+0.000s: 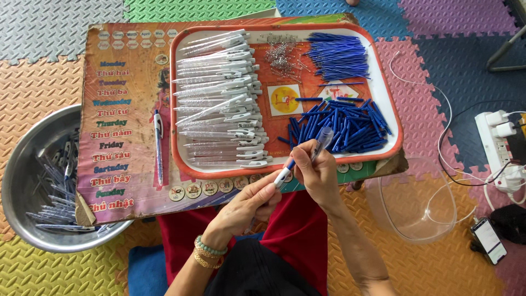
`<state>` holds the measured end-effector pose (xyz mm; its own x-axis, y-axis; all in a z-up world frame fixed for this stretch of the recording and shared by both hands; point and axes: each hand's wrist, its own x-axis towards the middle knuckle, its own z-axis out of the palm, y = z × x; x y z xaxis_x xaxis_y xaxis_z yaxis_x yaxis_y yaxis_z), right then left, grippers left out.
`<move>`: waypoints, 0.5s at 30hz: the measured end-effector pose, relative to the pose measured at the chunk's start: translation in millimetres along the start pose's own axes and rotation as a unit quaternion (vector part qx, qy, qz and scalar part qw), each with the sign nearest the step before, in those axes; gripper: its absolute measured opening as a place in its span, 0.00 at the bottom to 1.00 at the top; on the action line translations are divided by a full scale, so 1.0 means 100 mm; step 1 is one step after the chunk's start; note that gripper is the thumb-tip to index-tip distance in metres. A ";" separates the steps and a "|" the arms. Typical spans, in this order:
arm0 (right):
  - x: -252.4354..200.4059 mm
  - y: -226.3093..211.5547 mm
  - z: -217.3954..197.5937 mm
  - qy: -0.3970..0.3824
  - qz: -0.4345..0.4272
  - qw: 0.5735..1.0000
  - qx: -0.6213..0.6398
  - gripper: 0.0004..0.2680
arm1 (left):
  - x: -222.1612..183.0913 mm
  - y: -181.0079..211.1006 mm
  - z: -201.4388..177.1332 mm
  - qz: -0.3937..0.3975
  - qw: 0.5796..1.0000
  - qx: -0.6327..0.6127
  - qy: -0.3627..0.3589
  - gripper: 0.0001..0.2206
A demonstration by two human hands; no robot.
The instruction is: The person assembles ballpoint pens by inserting ink cartridges into pen barrels and then attaching the pen caps.
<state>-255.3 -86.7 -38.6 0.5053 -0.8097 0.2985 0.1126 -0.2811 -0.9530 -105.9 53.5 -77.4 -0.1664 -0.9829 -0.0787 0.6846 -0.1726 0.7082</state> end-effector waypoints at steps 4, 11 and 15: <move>0.01 -0.09 -0.06 0.001 -0.005 0.997 -0.083 0.13 | 0.02 -0.06 -0.04 0.003 1.000 0.002 0.002 0.25; 0.06 -0.25 -0.11 -0.089 0.027 0.995 -0.024 0.09 | -0.06 0.27 0.06 -0.014 0.999 -0.028 -0.042 0.27; 0.01 0.00 -0.20 -0.059 0.091 0.990 -0.095 0.10 | -0.11 0.27 0.17 -0.003 1.000 0.003 -0.016 0.27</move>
<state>-271.6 -97.9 -37.0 0.5998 -0.7935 0.1032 -0.1474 -0.2364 -0.9604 -97.9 60.7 -45.1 -0.1935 -0.9793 -0.0603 0.6789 -0.1780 0.7123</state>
